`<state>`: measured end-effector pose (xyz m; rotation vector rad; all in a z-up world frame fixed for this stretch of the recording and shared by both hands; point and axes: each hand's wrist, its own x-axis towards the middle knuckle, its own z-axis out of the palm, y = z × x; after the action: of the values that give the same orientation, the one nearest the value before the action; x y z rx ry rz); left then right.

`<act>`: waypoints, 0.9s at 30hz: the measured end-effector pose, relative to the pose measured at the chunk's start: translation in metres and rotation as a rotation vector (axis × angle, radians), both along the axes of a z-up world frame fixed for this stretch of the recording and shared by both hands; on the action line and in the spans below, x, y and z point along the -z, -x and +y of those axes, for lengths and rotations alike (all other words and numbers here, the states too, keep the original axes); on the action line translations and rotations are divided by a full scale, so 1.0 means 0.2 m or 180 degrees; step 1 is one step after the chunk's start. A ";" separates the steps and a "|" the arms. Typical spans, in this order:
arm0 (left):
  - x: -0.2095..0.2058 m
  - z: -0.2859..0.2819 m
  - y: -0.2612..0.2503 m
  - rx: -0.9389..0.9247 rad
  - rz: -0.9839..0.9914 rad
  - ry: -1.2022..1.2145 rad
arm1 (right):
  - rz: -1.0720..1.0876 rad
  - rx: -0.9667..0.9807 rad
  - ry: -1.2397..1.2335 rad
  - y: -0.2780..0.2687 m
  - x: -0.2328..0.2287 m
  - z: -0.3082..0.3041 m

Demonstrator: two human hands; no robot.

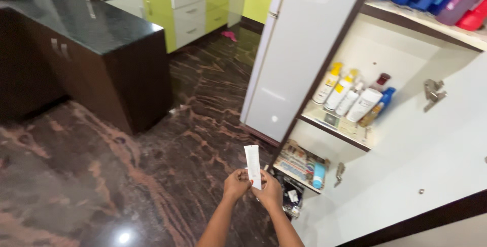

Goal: The person picks up various tubes and boxes of personal care products from a dining table and places them into a lower cabinet shelf. The person handles items one at a time, including tubes, boxes, and small packets, moving them from the table to the cabinet.

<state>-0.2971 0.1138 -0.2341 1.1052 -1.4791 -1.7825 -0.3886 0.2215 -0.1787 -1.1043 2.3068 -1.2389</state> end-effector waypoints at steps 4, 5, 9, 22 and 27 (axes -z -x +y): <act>0.23 0.07 0.30 0.0441 0.0039 -0.0129 | 0.0135 0.0506 -0.0077 0.19 0.10 0.10; 0.28 0.09 0.37 0.0558 0.0128 -0.0279 | 0.0110 0.0621 -0.0152 0.24 0.13 0.12; 0.39 0.14 0.57 0.0847 -0.0216 0.0109 | -0.0234 0.0970 -0.0206 0.42 0.30 0.20; 0.68 0.08 0.98 0.1495 -0.0704 0.1429 | -0.0081 0.1756 -0.0556 0.99 1.02 0.16; 0.72 0.01 1.08 0.1620 -0.0795 0.1667 | 0.0330 0.2001 -0.0368 1.18 1.17 0.10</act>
<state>-0.5137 0.1165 -0.3791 0.7362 -2.3724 -1.4365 -0.6242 0.2407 -0.4119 -0.4107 2.8838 -1.2326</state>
